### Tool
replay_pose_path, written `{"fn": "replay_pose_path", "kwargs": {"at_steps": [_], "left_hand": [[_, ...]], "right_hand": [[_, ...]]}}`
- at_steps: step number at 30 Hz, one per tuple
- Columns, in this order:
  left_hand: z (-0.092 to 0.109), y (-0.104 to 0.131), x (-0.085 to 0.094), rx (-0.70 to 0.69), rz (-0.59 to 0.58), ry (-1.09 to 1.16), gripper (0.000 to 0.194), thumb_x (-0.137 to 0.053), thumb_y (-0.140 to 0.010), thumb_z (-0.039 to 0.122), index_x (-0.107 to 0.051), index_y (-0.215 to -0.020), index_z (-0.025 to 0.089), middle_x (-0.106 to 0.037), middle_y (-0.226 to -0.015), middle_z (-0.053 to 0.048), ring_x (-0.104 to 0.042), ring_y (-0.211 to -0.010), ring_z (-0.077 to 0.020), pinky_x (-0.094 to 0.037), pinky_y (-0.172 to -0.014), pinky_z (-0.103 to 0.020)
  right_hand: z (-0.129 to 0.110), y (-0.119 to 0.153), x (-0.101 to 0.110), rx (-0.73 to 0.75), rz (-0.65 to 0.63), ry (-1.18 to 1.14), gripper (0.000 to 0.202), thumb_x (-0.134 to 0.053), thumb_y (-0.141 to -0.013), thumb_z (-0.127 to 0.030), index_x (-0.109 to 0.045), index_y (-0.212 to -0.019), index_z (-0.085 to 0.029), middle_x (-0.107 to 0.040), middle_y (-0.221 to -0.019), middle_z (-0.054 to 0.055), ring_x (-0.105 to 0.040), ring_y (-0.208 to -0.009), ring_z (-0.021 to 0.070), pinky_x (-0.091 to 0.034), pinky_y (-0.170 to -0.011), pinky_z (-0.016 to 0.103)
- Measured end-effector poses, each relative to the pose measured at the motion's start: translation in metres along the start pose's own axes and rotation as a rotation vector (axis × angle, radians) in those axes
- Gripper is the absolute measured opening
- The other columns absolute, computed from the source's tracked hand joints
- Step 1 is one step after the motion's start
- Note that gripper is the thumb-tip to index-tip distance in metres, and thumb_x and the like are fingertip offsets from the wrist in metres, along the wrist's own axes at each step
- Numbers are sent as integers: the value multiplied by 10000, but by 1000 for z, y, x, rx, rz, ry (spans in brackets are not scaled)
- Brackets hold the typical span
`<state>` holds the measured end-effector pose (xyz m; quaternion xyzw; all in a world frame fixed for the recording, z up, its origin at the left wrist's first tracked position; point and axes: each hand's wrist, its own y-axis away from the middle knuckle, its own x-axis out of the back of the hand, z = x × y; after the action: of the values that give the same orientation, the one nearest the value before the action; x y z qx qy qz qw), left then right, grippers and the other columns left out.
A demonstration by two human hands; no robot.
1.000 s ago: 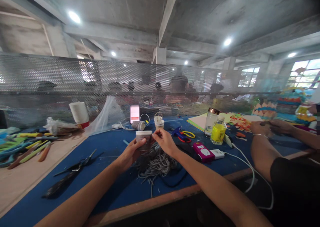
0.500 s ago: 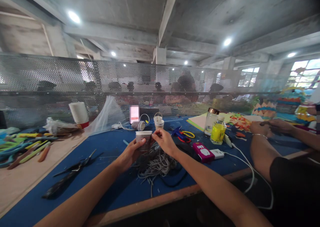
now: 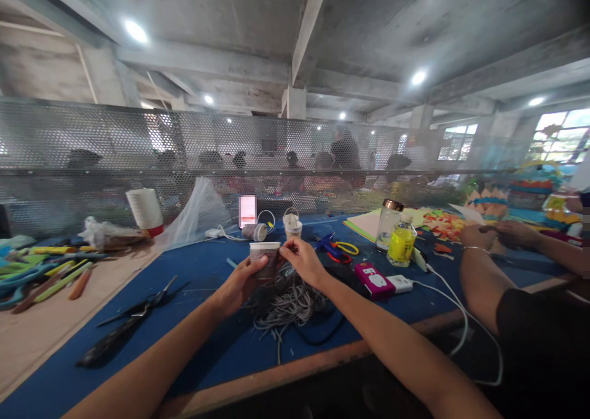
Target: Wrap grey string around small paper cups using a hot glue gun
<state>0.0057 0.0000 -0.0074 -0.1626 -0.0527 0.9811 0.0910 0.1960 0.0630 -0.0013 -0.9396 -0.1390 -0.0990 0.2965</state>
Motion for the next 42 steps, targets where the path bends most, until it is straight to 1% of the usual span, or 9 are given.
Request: {"fn": "replay_pose_path", "kwargs": {"at_steps": [8,17,23,27,32,36,42], "left_hand": [[5,3,-5,13,-10,13,455,-837,-822,408,-780,-1182,136,-796,-1174,-152,-735,-1042,-282,-541,-906,-348],[3,3,-2,12,0,8,430,-821,-833,411,-789,-1171,146,-795,-1175,-148,-728,-1060,-294,-538,-900,-358],[6,3,-4,18,-8,15,440,-836,-814,421,-792,-1148,138,-795,-1170,-150,-731,-1037,-294,-548,-879,-356],[7,4,-4,23,-15,14,432,-825,-827,424,-792,-1154,144,-796,-1171,-144,-732,-1037,-288,-556,-870,-347],[8,6,-6,29,-32,34,429,-821,-829,417,-794,-1150,135,-799,-1155,-147,-733,-1043,-295,-553,-897,-354],[7,5,-4,30,-34,30,409,-817,-832,423,-801,-1120,133,-799,-1145,-148,-732,-1017,-284,-553,-889,-352],[3,3,2,22,-61,23,424,-770,-880,430,-782,-1193,145,-780,-1207,-148,-718,-1050,-281,-552,-891,-354]], "right_hand": [[-2,0,0,-21,-8,-46,140,-655,-924,-345,-627,-870,-219,-728,-818,0,-701,-784,182,-536,-812,308],[-1,-1,-1,-30,-17,-74,127,-661,-924,-329,-625,-867,-221,-738,-812,-1,-713,-785,185,-540,-804,308],[-1,-1,0,-29,-23,-67,143,-662,-921,-347,-628,-870,-218,-739,-816,-1,-707,-783,180,-540,-812,306],[-3,-2,0,-36,-26,-89,151,-662,-915,-352,-619,-859,-219,-729,-792,-4,-700,-764,182,-543,-800,310],[-4,-2,0,-46,-38,-115,174,-678,-905,-373,-620,-848,-220,-725,-780,-8,-699,-755,181,-553,-790,311],[-3,-2,-1,-53,-54,-160,184,-681,-905,-383,-619,-848,-219,-720,-766,-10,-705,-740,183,-562,-782,315],[-4,-2,-1,-76,-69,-209,209,-690,-899,-408,-606,-848,-224,-711,-742,-13,-713,-711,186,-571,-767,320]]}}
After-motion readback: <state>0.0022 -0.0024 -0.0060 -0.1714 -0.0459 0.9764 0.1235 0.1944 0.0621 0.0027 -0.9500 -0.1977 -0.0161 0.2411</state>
